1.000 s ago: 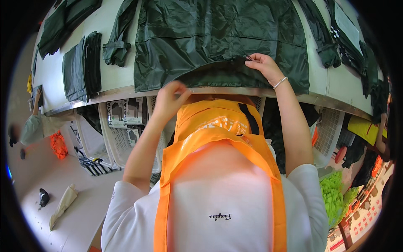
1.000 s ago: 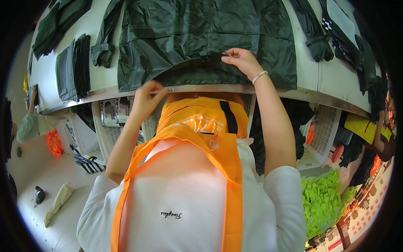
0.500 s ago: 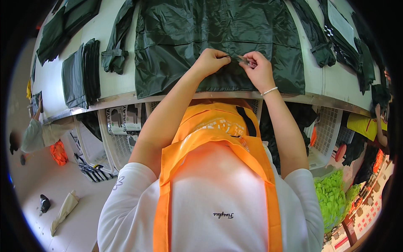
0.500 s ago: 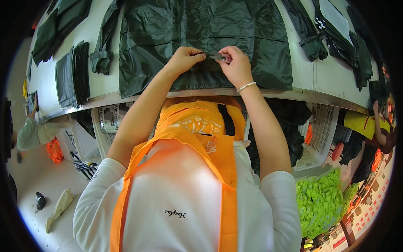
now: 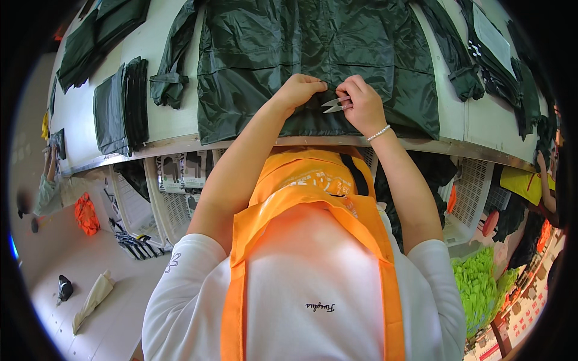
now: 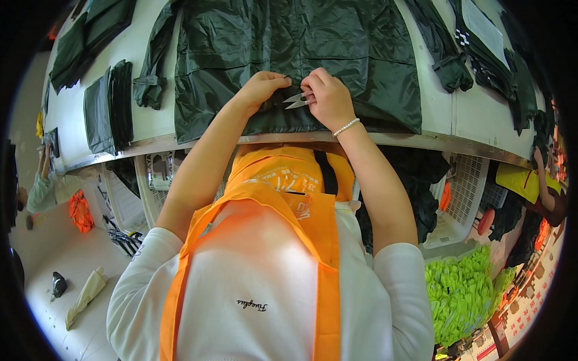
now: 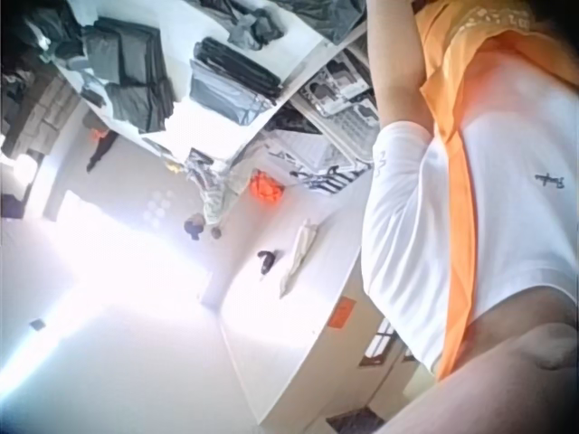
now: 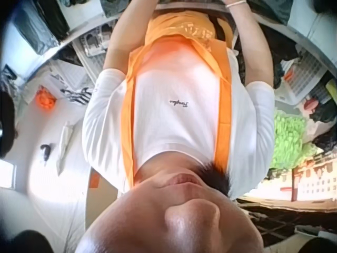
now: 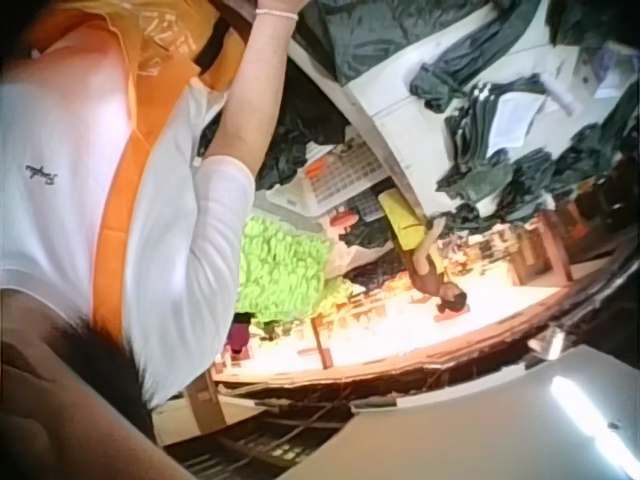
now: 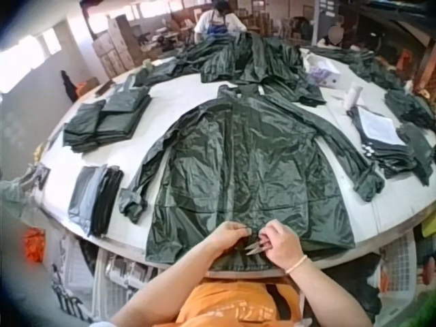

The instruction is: The person folds a dark green jacket on a table. They smooth the fabric, fold the sleeves inward, fold the jacket in half, and then fold it again into a compact rectangle. The folded jacket is placed on a stack of similar items.

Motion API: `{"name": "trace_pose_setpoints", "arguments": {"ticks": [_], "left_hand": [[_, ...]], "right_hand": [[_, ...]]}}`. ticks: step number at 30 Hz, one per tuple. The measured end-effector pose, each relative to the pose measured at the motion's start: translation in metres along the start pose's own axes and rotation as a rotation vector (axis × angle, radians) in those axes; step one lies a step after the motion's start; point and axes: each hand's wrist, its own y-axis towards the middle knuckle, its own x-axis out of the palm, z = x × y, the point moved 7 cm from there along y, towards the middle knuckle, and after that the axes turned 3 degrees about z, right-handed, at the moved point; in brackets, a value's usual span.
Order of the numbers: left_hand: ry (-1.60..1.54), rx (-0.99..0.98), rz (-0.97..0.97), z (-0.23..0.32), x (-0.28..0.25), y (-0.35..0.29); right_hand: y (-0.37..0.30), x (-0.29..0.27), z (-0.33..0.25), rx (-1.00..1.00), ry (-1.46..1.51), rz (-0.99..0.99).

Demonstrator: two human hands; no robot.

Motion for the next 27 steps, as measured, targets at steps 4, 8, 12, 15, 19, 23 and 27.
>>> {"name": "trace_pose_setpoints", "arguments": {"ticks": [4,8,12,15,19,23,27], "left_hand": [[0.008,-0.034,-0.024,-0.005,0.003,-0.001],[0.081,-0.030,0.018,-0.011,0.003,0.006],[0.183,-0.038,0.080,-0.007,0.004,0.003],[0.088,-0.030,0.108,-0.006,0.002,0.002],[-0.034,-0.063,0.108,-0.008,-0.002,0.004],[-0.129,-0.131,0.085,-0.006,0.000,0.002],[-0.150,-0.124,0.079,-0.005,0.001,0.000]], "right_hand": [[-0.002,0.005,0.004,0.143,0.125,-0.088],[-0.009,0.012,0.024,0.283,0.373,-0.005],[-0.023,0.025,0.063,0.799,0.906,-0.057],[-0.012,0.004,0.064,0.769,0.538,-0.074],[-0.011,-0.021,0.024,0.456,0.131,-0.116],[-0.017,-0.026,0.014,0.091,-0.160,-0.052],[-0.013,-0.016,0.007,0.023,-0.175,-0.047]]}}
